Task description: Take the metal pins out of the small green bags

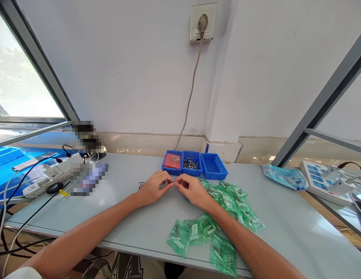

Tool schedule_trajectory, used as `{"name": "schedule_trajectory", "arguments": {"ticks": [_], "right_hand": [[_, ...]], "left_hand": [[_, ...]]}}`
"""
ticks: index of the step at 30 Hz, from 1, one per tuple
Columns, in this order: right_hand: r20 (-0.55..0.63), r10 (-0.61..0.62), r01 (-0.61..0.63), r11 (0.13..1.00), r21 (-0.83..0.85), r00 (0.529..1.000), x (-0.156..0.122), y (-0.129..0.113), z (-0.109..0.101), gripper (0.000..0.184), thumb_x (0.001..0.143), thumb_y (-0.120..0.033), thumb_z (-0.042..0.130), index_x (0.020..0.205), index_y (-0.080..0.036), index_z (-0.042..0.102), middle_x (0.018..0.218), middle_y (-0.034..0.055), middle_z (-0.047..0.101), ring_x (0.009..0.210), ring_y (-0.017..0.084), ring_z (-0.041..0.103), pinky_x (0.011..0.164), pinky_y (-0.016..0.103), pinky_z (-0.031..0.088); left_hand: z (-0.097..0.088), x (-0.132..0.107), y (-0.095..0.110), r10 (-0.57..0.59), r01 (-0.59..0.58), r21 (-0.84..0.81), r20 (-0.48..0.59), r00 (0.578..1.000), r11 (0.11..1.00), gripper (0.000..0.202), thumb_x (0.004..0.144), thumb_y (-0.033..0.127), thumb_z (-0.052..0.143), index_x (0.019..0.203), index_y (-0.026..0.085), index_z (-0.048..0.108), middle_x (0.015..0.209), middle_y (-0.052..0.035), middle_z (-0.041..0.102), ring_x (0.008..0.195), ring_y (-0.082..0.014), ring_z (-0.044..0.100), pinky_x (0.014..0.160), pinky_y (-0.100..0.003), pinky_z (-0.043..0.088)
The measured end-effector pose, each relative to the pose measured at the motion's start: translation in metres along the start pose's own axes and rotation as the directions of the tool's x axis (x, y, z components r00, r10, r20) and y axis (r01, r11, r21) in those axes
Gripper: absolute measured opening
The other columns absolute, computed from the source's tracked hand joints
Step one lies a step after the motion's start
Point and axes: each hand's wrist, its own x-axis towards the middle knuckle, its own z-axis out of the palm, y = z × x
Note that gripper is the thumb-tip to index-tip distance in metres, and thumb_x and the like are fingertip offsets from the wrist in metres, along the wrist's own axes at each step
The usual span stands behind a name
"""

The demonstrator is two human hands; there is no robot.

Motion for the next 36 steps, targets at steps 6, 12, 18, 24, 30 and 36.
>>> {"name": "schedule_trajectory", "arguments": {"ticks": [6,12,18,24,30,36], "right_hand": [[-0.039,-0.011,0.011,1.0,0.003,0.999,-0.001,0.002,0.002,0.021,0.1,-0.04,0.06,0.091,-0.022,0.069,0.082,0.0007,0.063,0.073,0.018,0.052,0.065,0.029,0.04],[-0.134,0.094,-0.059,0.967,0.246,0.986,0.004,0.009,-0.006,0.025,0.092,-0.041,0.065,0.077,-0.022,0.061,0.104,0.0059,0.065,0.074,0.017,0.061,0.066,0.033,0.05],[-0.214,0.284,-0.152,0.863,0.481,0.935,0.007,0.013,-0.015,0.027,0.082,-0.039,0.071,0.069,-0.021,0.058,0.093,0.0077,0.075,0.077,0.021,0.071,0.07,0.035,0.057],[-0.256,0.338,-0.144,0.813,0.564,0.905,0.001,0.005,-0.017,0.029,0.081,-0.04,0.071,0.067,-0.021,0.054,0.076,0.0041,0.073,0.06,0.018,0.069,0.055,0.029,0.054],[-0.308,0.319,-0.108,0.831,0.546,0.896,0.001,0.002,-0.016,0.03,0.083,-0.042,0.072,0.068,-0.021,0.056,0.067,0.0015,0.069,0.052,0.016,0.064,0.048,0.026,0.05],[-0.326,0.298,-0.093,0.849,0.52,0.897,0.003,0.007,-0.013,0.034,0.085,-0.045,0.073,0.069,-0.022,0.055,0.062,-0.0003,0.065,0.049,0.014,0.059,0.045,0.025,0.046]], "left_hand": [[-0.002,0.001,0.0,0.014,-0.014,0.003,0.01,1.0,1.0,0.022,0.11,0.035,0.048,0.099,0.02,0.06,0.092,-0.0026,0.064,0.085,-0.0184,0.057,0.086,-0.034,0.044],[-0.017,-0.003,-0.008,-0.007,-0.032,0.248,0.154,0.988,0.968,0.044,0.1,0.058,0.059,0.126,0.023,0.058,0.124,-0.0105,0.062,0.109,-0.0294,0.056,0.095,-0.044,0.041],[-0.023,-0.008,-0.026,-0.12,0.053,0.285,0.223,0.967,0.957,0.048,0.097,0.064,0.06,0.125,0.026,0.061,0.127,-0.0106,0.058,0.111,-0.0315,0.054,0.099,-0.049,0.039],[-0.017,-0.007,-0.034,-0.118,0.104,0.078,0.207,0.971,0.991,0.024,0.105,0.044,0.055,0.114,0.023,0.063,0.116,-0.0074,0.061,0.107,-0.0258,0.055,0.099,-0.041,0.044],[-0.008,-0.002,-0.03,-0.075,0.076,0.002,0.198,0.977,0.997,0.018,0.106,0.028,0.05,0.115,0.023,0.064,0.109,-0.0066,0.063,0.104,-0.0236,0.058,0.098,-0.039,0.047],[-0.007,0.0,-0.028,-0.057,0.058,-0.001,0.199,0.978,0.998,0.023,0.1,0.015,0.048,0.11,0.023,0.067,0.107,-0.0065,0.062,0.102,-0.0228,0.058,0.095,-0.037,0.049]]}}
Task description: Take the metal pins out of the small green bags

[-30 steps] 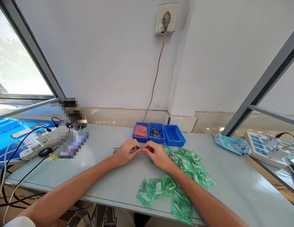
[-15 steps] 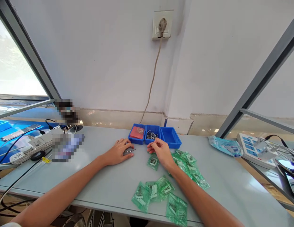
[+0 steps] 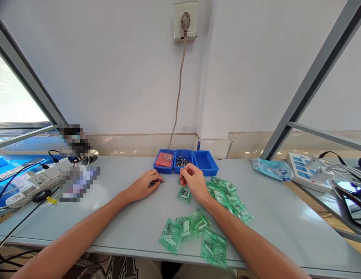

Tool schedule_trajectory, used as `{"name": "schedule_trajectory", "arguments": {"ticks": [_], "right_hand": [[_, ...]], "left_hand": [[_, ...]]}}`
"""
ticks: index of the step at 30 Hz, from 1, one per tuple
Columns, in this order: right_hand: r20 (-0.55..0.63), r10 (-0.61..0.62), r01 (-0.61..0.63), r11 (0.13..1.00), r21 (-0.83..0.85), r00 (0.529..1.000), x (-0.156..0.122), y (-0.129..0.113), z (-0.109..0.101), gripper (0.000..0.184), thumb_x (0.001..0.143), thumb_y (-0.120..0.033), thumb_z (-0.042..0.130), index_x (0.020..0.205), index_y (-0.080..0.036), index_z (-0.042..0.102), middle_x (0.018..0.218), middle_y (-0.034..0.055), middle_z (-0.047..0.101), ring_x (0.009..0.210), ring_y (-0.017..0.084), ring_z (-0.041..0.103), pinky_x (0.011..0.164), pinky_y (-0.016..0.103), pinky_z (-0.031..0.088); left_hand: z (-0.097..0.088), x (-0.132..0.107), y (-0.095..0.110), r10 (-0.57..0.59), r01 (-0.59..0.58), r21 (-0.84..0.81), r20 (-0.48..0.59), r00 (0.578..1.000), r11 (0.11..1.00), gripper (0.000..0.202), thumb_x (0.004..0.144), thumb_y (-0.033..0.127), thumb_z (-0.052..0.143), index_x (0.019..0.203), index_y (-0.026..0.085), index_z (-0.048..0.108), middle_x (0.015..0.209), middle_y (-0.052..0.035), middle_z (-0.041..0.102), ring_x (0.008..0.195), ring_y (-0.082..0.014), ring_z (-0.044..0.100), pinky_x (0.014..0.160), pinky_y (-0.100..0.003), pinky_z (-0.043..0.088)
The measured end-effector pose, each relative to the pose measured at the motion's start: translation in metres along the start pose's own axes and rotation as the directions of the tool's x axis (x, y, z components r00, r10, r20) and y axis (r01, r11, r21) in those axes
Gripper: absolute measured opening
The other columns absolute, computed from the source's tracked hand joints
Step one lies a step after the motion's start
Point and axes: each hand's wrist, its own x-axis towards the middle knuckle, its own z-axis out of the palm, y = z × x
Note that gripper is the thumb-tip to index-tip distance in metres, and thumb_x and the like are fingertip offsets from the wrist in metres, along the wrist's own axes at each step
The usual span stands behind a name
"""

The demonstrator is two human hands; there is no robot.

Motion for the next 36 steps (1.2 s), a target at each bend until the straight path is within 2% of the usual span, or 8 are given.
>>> {"name": "schedule_trajectory", "arguments": {"ticks": [6,10,14,19,24,29,32,36], "right_hand": [[-0.009,0.042,-0.041,0.999,0.004,0.999,0.001,0.002,0.001,0.039,0.08,-0.05,0.081,0.074,-0.022,0.054,0.064,-0.0022,0.064,0.052,0.013,0.056,0.049,0.025,0.044],[0.015,0.009,-0.009,0.999,0.031,1.0,0.004,0.008,0.0,0.042,0.078,-0.051,0.084,0.079,-0.022,0.054,0.068,-0.0035,0.062,0.058,0.013,0.057,0.054,0.025,0.045],[0.045,-0.037,0.035,0.998,0.044,0.998,0.007,0.012,-0.002,0.036,0.082,-0.05,0.081,0.09,-0.022,0.059,0.077,-0.0016,0.064,0.065,0.014,0.06,0.061,0.027,0.049],[0.052,-0.038,0.037,0.999,0.002,0.998,0.006,0.009,-0.004,0.036,0.082,-0.049,0.08,0.1,-0.021,0.066,0.087,0.0019,0.067,0.073,0.016,0.062,0.068,0.03,0.053],[0.078,-0.061,0.068,0.994,-0.091,0.995,0.004,0.008,-0.003,0.034,0.078,-0.048,0.084,0.093,-0.021,0.071,0.079,0.0001,0.064,0.071,0.016,0.057,0.065,0.029,0.05],[0.158,0.01,0.009,0.993,-0.116,0.987,0.001,0.011,-0.002,0.039,0.089,-0.057,0.071,0.079,-0.02,0.065,0.067,-0.0031,0.054,0.06,0.013,0.049,0.055,0.025,0.042],[0.144,0.07,-0.058,0.995,-0.086,0.987,0.001,0.011,-0.001,0.043,0.089,-0.063,0.066,0.083,-0.02,0.063,0.067,-0.0043,0.054,0.055,0.011,0.048,0.05,0.023,0.039],[0.114,0.092,-0.086,0.995,-0.056,0.989,0.002,0.011,-0.001,0.044,0.084,-0.063,0.071,0.089,-0.021,0.064,0.067,-0.0055,0.055,0.051,0.01,0.047,0.046,0.022,0.039]], "left_hand": [[-0.006,-0.002,0.002,0.003,-0.003,0.028,0.002,1.0,1.0,0.022,0.094,0.01,0.048,0.102,0.022,0.065,0.105,-0.0058,0.063,0.099,-0.0228,0.058,0.093,-0.037,0.047],[-0.015,-0.005,0.004,-0.012,0.009,0.082,0.04,0.999,0.997,0.014,0.096,0.025,0.059,0.108,0.023,0.065,0.111,-0.0058,0.063,0.103,-0.0246,0.058,0.097,-0.04,0.043],[-0.019,-0.008,0.004,-0.048,0.042,0.087,0.067,0.997,0.995,0.023,0.098,0.045,0.064,0.11,0.025,0.066,0.113,-0.0056,0.062,0.104,-0.0252,0.057,0.097,-0.041,0.042],[-0.011,-0.006,-0.003,-0.07,0.07,0.024,0.022,0.997,0.997,0.021,0.103,0.043,0.058,0.103,0.024,0.066,0.109,-0.006,0.063,0.101,-0.0242,0.056,0.097,-0.041,0.043],[-0.004,-0.003,-0.007,-0.059,0.059,-0.009,-0.004,0.998,0.998,0.02,0.104,0.038,0.056,0.095,0.021,0.062,0.1,-0.0055,0.063,0.095,-0.0232,0.057,0.091,-0.038,0.047],[-0.003,-0.003,-0.005,-0.054,0.054,-0.012,0.001,0.999,0.998,0.019,0.104,0.037,0.055,0.095,0.021,0.061,0.097,-0.0046,0.064,0.093,-0.0227,0.058,0.088,-0.037,0.048],[-0.005,-0.004,-0.004,-0.039,0.039,-0.003,0.004,0.999,0.999,0.016,0.103,0.036,0.057,0.098,0.022,0.061,0.099,-0.0048,0.064,0.095,-0.0228,0.058,0.09,-0.037,0.048],[-0.009,-0.006,-0.003,-0.013,0.013,0.014,0.012,1.0,1.0,0.014,0.1,0.036,0.061,0.103,0.022,0.062,0.102,-0.0056,0.065,0.098,-0.0238,0.059,0.092,-0.038,0.047]]}}
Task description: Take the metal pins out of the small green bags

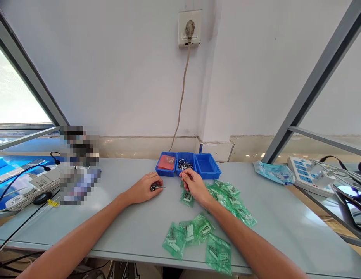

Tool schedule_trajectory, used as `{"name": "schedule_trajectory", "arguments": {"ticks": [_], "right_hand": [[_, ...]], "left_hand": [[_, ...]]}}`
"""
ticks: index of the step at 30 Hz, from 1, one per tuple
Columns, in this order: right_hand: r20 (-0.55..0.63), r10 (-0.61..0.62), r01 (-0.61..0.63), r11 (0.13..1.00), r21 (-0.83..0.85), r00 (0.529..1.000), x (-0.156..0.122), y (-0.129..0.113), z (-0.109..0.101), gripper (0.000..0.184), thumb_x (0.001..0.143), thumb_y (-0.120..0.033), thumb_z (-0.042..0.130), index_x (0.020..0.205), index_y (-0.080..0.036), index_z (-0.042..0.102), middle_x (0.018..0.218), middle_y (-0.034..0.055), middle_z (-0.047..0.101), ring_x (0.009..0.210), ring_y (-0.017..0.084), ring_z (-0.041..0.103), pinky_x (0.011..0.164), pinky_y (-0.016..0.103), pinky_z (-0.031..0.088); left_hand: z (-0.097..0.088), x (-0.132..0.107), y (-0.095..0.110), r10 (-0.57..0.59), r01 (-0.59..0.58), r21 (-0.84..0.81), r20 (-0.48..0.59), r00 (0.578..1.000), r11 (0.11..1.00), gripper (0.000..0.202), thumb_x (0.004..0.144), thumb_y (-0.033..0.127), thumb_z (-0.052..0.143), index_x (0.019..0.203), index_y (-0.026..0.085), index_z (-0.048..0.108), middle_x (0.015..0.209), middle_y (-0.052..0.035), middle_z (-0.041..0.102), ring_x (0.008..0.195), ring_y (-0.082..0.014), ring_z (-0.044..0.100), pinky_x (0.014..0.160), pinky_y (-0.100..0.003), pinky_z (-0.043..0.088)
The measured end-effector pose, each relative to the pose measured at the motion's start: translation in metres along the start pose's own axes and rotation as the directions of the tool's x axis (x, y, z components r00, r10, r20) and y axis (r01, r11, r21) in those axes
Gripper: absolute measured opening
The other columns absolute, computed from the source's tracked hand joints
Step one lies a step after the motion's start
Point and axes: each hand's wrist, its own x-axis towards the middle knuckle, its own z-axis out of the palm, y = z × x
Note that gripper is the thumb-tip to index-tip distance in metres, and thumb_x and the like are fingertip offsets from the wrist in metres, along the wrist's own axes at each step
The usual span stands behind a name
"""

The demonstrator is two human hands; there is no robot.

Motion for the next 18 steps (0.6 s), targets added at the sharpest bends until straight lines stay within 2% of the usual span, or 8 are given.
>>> {"name": "schedule_trajectory", "arguments": {"ticks": [4,7,10,13,15,16,18], "right_hand": [[-0.045,0.071,-0.071,0.997,0.003,0.996,0.002,-0.003,-0.003,0.045,0.084,-0.064,0.071,0.078,-0.021,0.06,0.055,-0.008,0.047,0.043,0.009,0.04,0.04,0.021,0.031],[-0.092,0.075,-0.074,0.997,0.02,0.993,0.006,-0.005,-0.006,0.046,0.084,-0.065,0.071,0.079,-0.021,0.061,0.057,-0.0074,0.049,0.041,0.008,0.039,0.038,0.021,0.029],[-0.112,0.023,-0.027,0.999,-0.032,0.993,0.009,-0.004,-0.009,0.046,0.084,-0.066,0.069,0.094,-0.021,0.067,0.067,-0.0035,0.061,0.042,0.01,0.044,0.038,0.024,0.031],[-0.149,-0.114,0.074,0.965,-0.253,0.982,0.007,-0.003,-0.008,0.037,0.089,-0.059,0.067,0.099,-0.023,0.066,0.069,-0.0026,0.063,0.047,0.014,0.049,0.045,0.028,0.037],[-0.068,-0.254,0.197,0.869,-0.454,0.965,0.003,-0.002,-0.004,0.022,0.095,-0.047,0.065,0.098,-0.024,0.067,0.072,-0.0015,0.064,0.059,0.018,0.056,0.057,0.03,0.044],[0.039,-0.294,0.269,0.802,-0.534,0.955,0.001,-0.002,-0.002,0.017,0.097,-0.041,0.063,0.097,-0.024,0.068,0.077,0.0005,0.066,0.068,0.02,0.06,0.064,0.032,0.046],[0.285,-0.322,0.43,0.646,-0.631,0.903,-0.003,-0.001,0.004,0.013,0.099,-0.032,0.061,0.099,-0.024,0.071,0.091,0.0051,0.07,0.086,0.023,0.063,0.078,0.036,0.048]], "left_hand": [[-0.002,0.0,0.001,-0.004,0.004,0.038,-0.004,1.0,0.999,0.015,0.098,0.035,0.062,0.104,0.022,0.061,0.103,-0.0061,0.065,0.097,-0.0247,0.06,0.093,-0.04,0.047],[-0.003,0.0,0.001,-0.02,0.021,0.07,-0.012,1.0,0.997,0.014,0.096,0.034,0.062,0.103,0.022,0.06,0.101,-0.0064,0.065,0.095,-0.0253,0.06,0.091,-0.04,0.047],[-0.001,0.0,0.0,-0.039,0.04,0.068,-0.017,0.999,0.997,0.011,0.096,0.032,0.061,0.099,0.022,0.06,0.098,-0.0063,0.065,0.093,-0.0251,0.06,0.089,-0.04,0.048],[0.001,0.0,-0.002,-0.047,0.047,0.021,-0.014,0.999,0.999,0.011,0.098,0.031,0.057,0.097,0.021,0.062,0.097,-0.0058,0.065,0.093,-0.024,0.061,0.089,-0.039,0.048],[0.003,0.001,-0.003,-0.042,0.042,-0.019,-0.01,0.999,0.999,0.013,0.1,0.031,0.056,0.099,0.021,0.064,0.099,-0.0057,0.066,0.095,-0.0235,0.061,0.091,-0.039,0.048],[0.004,0.001,-0.003,-0.038,0.038,-0.041,-0.009,0.999,0.998,0.013,0.101,0.031,0.056,0.1,0.021,0.065,0.101,-0.0056,0.067,0.097,-0.0233,0.061,0.093,-0.039,0.048],[0.006,0.002,-0.003,-0.029,0.029,-0.085,-0.006,1.0,0.996,0.014,0.102,0.031,0.056,0.104,0.022,0.066,0.105,-0.0053,0.068,0.102,-0.023,0.062,0.097,-0.039,0.048]]}}
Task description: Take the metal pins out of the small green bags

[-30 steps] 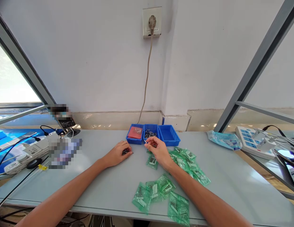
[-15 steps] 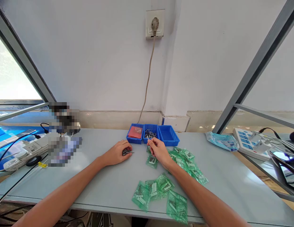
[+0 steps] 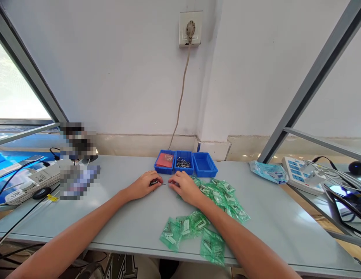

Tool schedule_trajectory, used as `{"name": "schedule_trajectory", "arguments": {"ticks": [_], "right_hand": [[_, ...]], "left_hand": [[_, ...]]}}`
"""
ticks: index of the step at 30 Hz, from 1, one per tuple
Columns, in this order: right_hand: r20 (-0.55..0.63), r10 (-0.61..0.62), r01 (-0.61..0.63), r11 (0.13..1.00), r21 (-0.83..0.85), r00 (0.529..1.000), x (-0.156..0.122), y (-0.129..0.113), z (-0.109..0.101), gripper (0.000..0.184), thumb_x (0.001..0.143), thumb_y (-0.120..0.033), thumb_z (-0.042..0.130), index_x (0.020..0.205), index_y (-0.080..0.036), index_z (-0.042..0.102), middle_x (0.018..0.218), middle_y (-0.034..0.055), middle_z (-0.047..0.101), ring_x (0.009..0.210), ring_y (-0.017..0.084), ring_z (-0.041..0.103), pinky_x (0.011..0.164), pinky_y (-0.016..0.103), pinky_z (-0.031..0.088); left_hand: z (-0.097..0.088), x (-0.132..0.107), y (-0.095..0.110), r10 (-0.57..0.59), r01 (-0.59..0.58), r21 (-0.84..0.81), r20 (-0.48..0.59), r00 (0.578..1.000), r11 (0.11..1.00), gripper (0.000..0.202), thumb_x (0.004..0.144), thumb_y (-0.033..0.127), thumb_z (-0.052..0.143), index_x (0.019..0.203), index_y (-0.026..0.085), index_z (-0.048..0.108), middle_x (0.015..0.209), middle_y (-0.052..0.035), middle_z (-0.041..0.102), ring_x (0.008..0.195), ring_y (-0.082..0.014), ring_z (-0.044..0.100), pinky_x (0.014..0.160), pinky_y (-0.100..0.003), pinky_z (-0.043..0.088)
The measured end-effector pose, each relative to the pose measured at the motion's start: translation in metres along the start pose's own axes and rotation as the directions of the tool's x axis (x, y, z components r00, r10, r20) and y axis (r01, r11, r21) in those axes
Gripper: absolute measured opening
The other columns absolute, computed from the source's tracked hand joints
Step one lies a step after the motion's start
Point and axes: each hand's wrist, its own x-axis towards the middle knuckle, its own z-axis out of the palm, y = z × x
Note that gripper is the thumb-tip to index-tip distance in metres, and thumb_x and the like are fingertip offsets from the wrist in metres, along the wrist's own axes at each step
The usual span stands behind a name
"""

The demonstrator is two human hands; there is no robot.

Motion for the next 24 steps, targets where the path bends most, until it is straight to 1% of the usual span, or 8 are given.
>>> {"name": "schedule_trajectory", "arguments": {"ticks": [2,3,5,8,13,17,19,24], "right_hand": [[0.144,-0.115,0.131,0.986,-0.103,0.983,-0.001,-0.003,0.004,0.013,0.101,-0.029,0.062,0.107,-0.024,0.073,0.104,0.0078,0.07,0.097,0.025,0.061,0.088,0.039,0.047],[0.187,-0.137,0.164,0.977,-0.134,0.973,-0.001,-0.004,0.006,0.014,0.101,-0.029,0.062,0.11,-0.025,0.072,0.107,0.0081,0.069,0.1,0.026,0.061,0.09,0.04,0.047],[0.225,-0.141,0.181,0.969,-0.17,0.964,0.0,-0.005,0.01,0.014,0.101,-0.029,0.063,0.112,-0.025,0.071,0.108,0.0075,0.069,0.101,0.026,0.06,0.091,0.04,0.046],[0.225,-0.133,0.179,0.963,-0.199,0.965,0.003,-0.007,0.013,0.009,0.103,-0.025,0.059,0.104,-0.024,0.069,0.105,0.0066,0.068,0.098,0.025,0.059,0.087,0.037,0.046],[0.21,-0.118,0.173,0.947,-0.269,0.971,0.004,-0.011,0.014,0.01,0.103,-0.02,0.057,0.095,-0.021,0.064,0.098,0.0061,0.065,0.092,0.023,0.058,0.085,0.036,0.044],[0.193,-0.104,0.159,0.941,-0.298,0.976,0.004,-0.009,0.016,0.003,0.101,-0.022,0.061,0.102,-0.02,0.064,0.103,0.0072,0.064,0.096,0.024,0.058,0.084,0.036,0.043],[0.197,-0.11,0.164,0.944,-0.286,0.974,0.004,-0.006,0.016,0.006,0.102,-0.024,0.062,0.106,-0.02,0.064,0.105,0.0071,0.064,0.098,0.024,0.058,0.084,0.035,0.043],[0.205,-0.131,0.181,0.952,-0.248,0.97,0.005,0.001,0.018,0.004,0.103,-0.024,0.061,0.103,-0.021,0.064,0.102,0.0052,0.065,0.096,0.023,0.059,0.082,0.034,0.042]], "left_hand": [[0.002,0.001,0.001,0.003,-0.003,-0.04,0.003,1.0,0.999,0.015,0.103,0.032,0.057,0.106,0.023,0.067,0.108,-0.0052,0.069,0.105,-0.0228,0.062,0.098,-0.039,0.048],[0.003,0.002,0.001,0.002,-0.002,-0.054,0.004,1.0,0.999,0.015,0.103,0.032,0.057,0.107,0.023,0.068,0.108,-0.0052,0.069,0.105,-0.0227,0.062,0.098,-0.039,0.048],[0.005,0.003,0.002,-0.004,0.005,-0.073,0.004,1.0,0.997,0.017,0.103,0.034,0.057,0.108,0.023,0.068,0.107,-0.0052,0.07,0.104,-0.0227,0.062,0.097,-0.039,0.049],[0.008,0.005,0.004,-0.018,0.018,-0.088,0.005,1.0,0.996,0.016,0.102,0.034,0.058,0.107,0.022,0.068,0.105,-0.0041,0.07,0.1,-0.0219,0.064,0.095,-0.037,0.05],[0.011,0.007,0.006,-0.045,0.043,-0.125,-0.007,0.999,0.991,0.013,0.098,0.032,0.065,0.106,0.022,0.066,0.101,-0.0026,0.07,0.093,-0.0204,0.064,0.086,-0.033,0.051],[0.012,0.007,0.007,-0.058,0.055,-0.179,-0.013,0.998,0.982,0.013,0.097,0.031,0.066,0.105,0.022,0.065,0.098,-0.0014,0.069,0.088,-0.0188,0.063,0.081,-0.031,0.05],[0.012,0.007,0.008,-0.063,0.058,-0.222,-0.016,0.998,0.973,0.015,0.096,0.033,0.067,0.104,0.021,0.064,0.097,-0.0009,0.069,0.086,-0.0177,0.062,0.079,-0.03,0.05],[0.012,0.009,0.012,-0.05,0.038,-0.28,-0.035,0.998,0.959,0.018,0.095,0.037,0.069,0.099,0.02,0.062,0.094,-0.0009,0.067,0.085,-0.0169,0.061,0.08,-0.03,0.051]]}}
